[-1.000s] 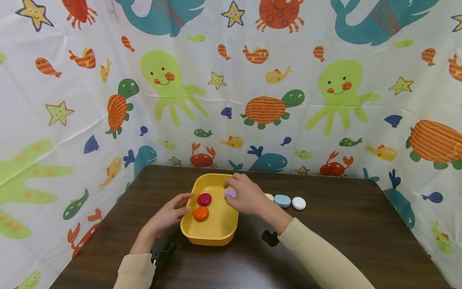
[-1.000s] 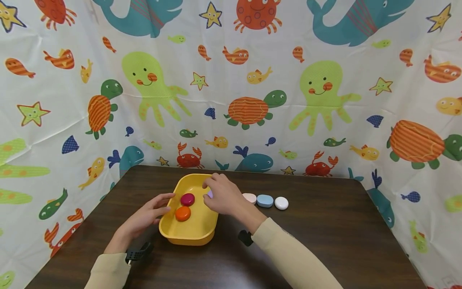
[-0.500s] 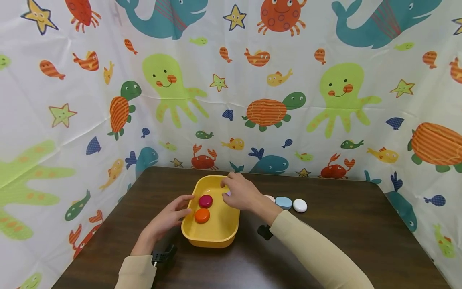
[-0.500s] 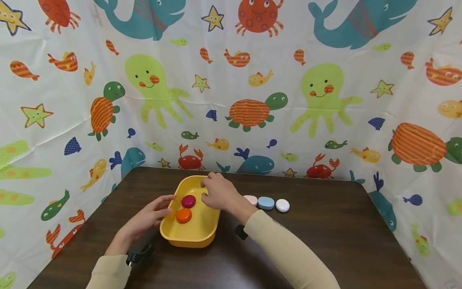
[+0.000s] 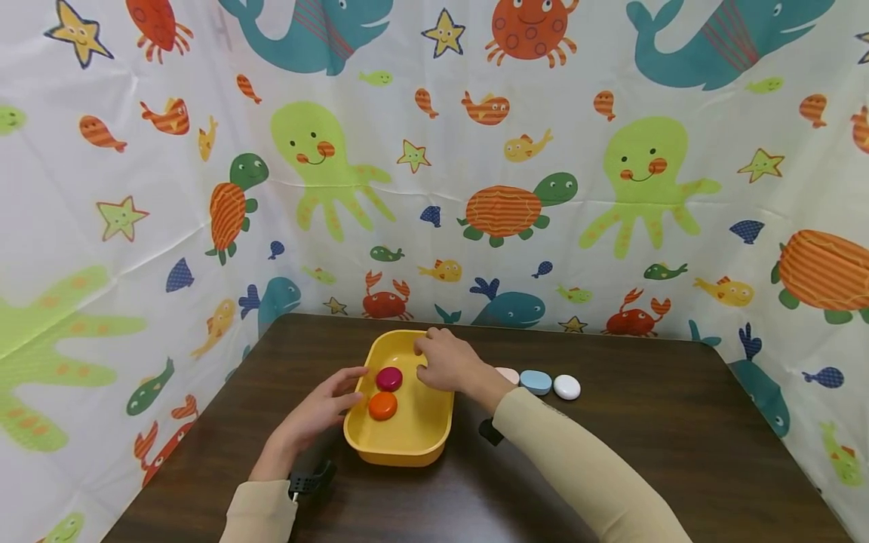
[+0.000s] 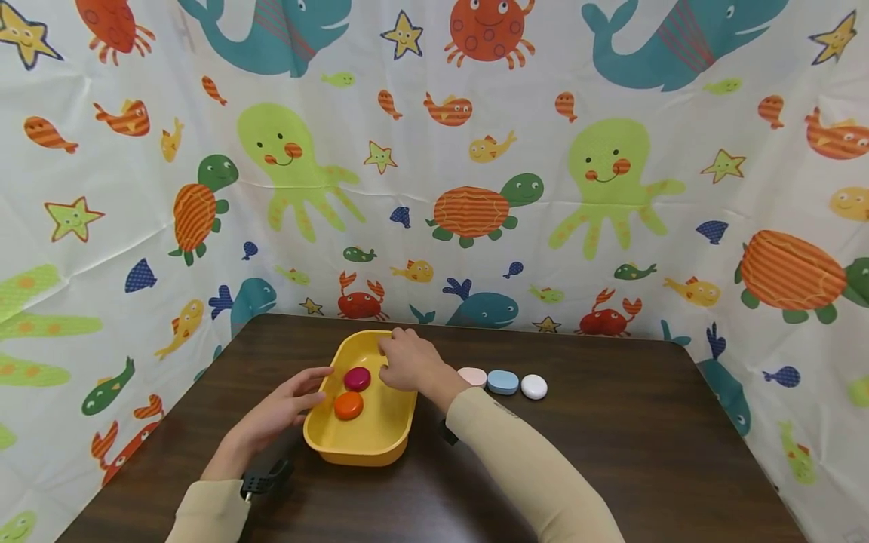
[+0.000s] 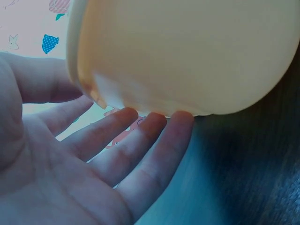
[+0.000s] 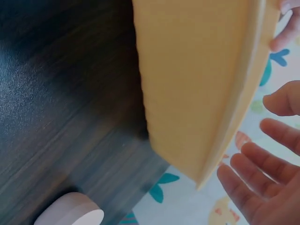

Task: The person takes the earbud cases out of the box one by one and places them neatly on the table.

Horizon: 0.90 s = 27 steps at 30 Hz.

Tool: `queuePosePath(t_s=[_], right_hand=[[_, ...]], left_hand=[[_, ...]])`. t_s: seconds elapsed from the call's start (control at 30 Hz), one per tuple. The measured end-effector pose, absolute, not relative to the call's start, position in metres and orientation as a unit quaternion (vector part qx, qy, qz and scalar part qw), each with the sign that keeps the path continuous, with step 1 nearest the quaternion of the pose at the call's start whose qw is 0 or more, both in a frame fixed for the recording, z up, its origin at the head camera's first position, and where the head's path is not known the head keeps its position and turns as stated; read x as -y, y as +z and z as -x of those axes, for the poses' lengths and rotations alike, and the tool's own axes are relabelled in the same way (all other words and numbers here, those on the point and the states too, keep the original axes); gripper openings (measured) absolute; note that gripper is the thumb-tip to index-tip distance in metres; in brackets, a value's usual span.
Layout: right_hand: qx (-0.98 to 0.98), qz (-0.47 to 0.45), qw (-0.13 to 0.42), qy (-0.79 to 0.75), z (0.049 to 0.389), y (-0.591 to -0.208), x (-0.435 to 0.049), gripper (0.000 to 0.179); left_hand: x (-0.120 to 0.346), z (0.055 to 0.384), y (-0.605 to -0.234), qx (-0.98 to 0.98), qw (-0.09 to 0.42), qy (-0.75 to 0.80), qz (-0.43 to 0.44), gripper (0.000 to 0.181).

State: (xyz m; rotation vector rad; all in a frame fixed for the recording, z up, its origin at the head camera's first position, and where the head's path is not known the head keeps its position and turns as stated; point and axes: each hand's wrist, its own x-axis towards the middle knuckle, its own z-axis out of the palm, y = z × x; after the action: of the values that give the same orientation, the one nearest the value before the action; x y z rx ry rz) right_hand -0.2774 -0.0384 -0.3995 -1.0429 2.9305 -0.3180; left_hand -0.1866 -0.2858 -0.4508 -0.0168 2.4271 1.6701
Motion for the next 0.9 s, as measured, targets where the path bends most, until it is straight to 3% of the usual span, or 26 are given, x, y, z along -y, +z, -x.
queuePosePath(t_s=[0.67, 0.9], right_hand=[[-0.946, 0.321, 0.027, -0.044, 0.287, -0.414, 0.056, 0.037], [-0.946, 0.322, 0.041, -0.027, 0.283, -0.419, 0.064, 0.047]], left_hand=[[0.283, 0.181, -0.447, -0.821, 0.092, 0.563, -0.005, 0.054], [0.283, 0.180, -0.446, -0.820, 0.089, 0.565, -0.005, 0.054]])
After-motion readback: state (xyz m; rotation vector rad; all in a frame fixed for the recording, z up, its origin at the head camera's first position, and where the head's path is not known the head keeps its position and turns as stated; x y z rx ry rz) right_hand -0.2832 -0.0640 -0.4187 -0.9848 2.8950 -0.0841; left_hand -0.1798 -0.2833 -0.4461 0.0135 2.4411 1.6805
